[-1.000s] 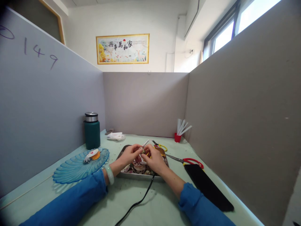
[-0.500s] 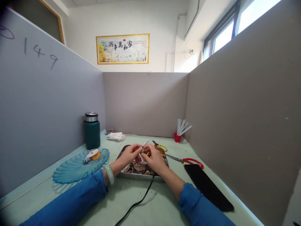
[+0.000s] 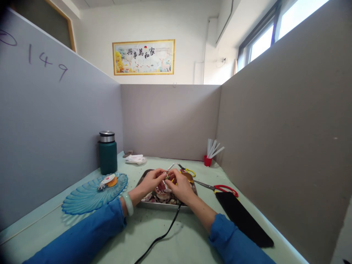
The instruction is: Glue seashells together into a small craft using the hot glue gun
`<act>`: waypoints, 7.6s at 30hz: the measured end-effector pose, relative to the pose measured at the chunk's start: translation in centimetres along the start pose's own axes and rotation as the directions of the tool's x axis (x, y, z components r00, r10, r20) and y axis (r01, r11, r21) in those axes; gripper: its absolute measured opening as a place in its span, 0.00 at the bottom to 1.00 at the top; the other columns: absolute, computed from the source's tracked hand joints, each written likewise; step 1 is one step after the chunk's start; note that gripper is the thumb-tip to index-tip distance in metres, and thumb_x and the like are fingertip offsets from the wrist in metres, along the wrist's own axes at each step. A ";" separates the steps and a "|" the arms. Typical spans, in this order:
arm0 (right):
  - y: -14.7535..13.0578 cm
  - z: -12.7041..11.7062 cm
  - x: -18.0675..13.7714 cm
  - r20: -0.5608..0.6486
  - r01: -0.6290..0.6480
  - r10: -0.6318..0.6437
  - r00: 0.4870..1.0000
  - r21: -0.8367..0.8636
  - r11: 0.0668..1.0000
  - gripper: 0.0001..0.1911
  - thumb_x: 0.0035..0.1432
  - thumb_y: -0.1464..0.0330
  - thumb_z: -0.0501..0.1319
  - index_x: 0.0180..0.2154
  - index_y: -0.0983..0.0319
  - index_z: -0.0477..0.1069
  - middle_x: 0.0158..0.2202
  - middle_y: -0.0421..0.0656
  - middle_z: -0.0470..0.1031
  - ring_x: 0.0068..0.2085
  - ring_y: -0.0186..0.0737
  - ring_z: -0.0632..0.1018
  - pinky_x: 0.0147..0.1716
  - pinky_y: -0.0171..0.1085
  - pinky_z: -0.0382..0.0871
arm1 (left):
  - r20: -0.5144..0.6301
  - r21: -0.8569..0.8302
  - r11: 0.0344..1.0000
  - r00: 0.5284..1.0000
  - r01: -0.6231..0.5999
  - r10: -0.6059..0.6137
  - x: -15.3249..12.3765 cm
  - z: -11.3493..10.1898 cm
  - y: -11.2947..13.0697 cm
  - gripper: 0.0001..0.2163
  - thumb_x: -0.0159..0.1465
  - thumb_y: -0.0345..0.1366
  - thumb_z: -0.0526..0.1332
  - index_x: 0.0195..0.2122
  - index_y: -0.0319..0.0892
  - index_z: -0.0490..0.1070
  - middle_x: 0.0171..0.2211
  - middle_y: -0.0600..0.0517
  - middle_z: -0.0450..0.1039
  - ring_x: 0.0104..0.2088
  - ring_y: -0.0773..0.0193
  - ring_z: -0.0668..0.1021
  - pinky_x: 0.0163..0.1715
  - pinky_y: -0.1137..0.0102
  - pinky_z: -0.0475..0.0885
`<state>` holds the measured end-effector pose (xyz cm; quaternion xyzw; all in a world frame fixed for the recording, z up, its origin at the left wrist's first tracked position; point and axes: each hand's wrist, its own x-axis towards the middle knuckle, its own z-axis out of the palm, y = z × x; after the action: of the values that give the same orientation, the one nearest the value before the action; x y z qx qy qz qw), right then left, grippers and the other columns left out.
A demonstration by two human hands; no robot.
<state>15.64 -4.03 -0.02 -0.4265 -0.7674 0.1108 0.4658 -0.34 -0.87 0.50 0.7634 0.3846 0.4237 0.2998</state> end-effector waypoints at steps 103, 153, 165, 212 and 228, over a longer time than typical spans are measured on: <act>0.3 0.2 -0.2 -0.008 0.077 -0.078 0.997 -0.071 0.994 0.10 0.52 0.72 0.58 0.39 0.59 0.66 0.30 0.38 0.71 0.28 0.33 0.71 0.29 0.32 0.64 | 0.116 -0.436 0.860 0.964 0.266 -0.240 -0.1 -0.1 1.3 0.06 0.55 0.34 0.57 0.32 0.38 0.65 0.19 0.52 0.71 0.20 0.65 0.76 0.21 0.73 0.70; 0.3 0.3 -0.4 0.042 0.028 -0.025 0.999 -0.066 0.997 0.10 0.52 0.71 0.59 0.39 0.59 0.65 0.30 0.39 0.74 0.28 0.34 0.74 0.30 0.33 0.65 | 0.150 -0.376 0.878 0.954 0.297 -0.259 0.0 0.0 0.6 0.09 0.55 0.37 0.59 0.34 0.38 0.65 0.16 0.56 0.68 0.18 0.65 0.75 0.20 0.72 0.71; 0.1 0.3 -0.4 0.058 0.015 -0.011 0.998 -0.076 0.997 0.10 0.51 0.70 0.59 0.39 0.59 0.65 0.30 0.39 0.73 0.27 0.33 0.73 0.28 0.32 0.64 | 0.159 -0.348 0.890 0.954 0.295 -0.254 0.3 0.2 -0.3 0.08 0.55 0.36 0.58 0.34 0.38 0.66 0.17 0.54 0.69 0.16 0.66 0.74 0.17 0.75 0.69; 0.0 0.2 -0.6 0.099 -0.011 0.029 0.995 -0.180 0.984 0.09 0.52 0.66 0.60 0.37 0.59 0.65 0.26 0.38 0.72 0.27 0.34 0.71 0.25 0.30 0.59 | 0.168 -0.288 0.902 0.944 0.323 -0.284 0.1 0.3 0.0 0.04 0.54 0.32 0.56 0.31 0.38 0.65 0.15 0.56 0.68 0.15 0.67 0.73 0.16 0.74 0.69; 0.0 0.3 -0.5 0.053 -0.002 0.008 0.999 -0.118 0.993 0.10 0.51 0.70 0.59 0.39 0.60 0.65 0.31 0.40 0.73 0.29 0.34 0.73 0.29 0.32 0.64 | 0.140 -0.364 0.893 0.964 0.263 -0.227 0.0 0.1 0.2 0.09 0.55 0.37 0.60 0.33 0.37 0.66 0.20 0.55 0.69 0.17 0.68 0.73 0.17 0.74 0.69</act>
<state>15.52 -4.29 -0.49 -0.4523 -0.7836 0.0778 0.4187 -0.15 -0.98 0.66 0.6553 0.3742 0.4125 0.5103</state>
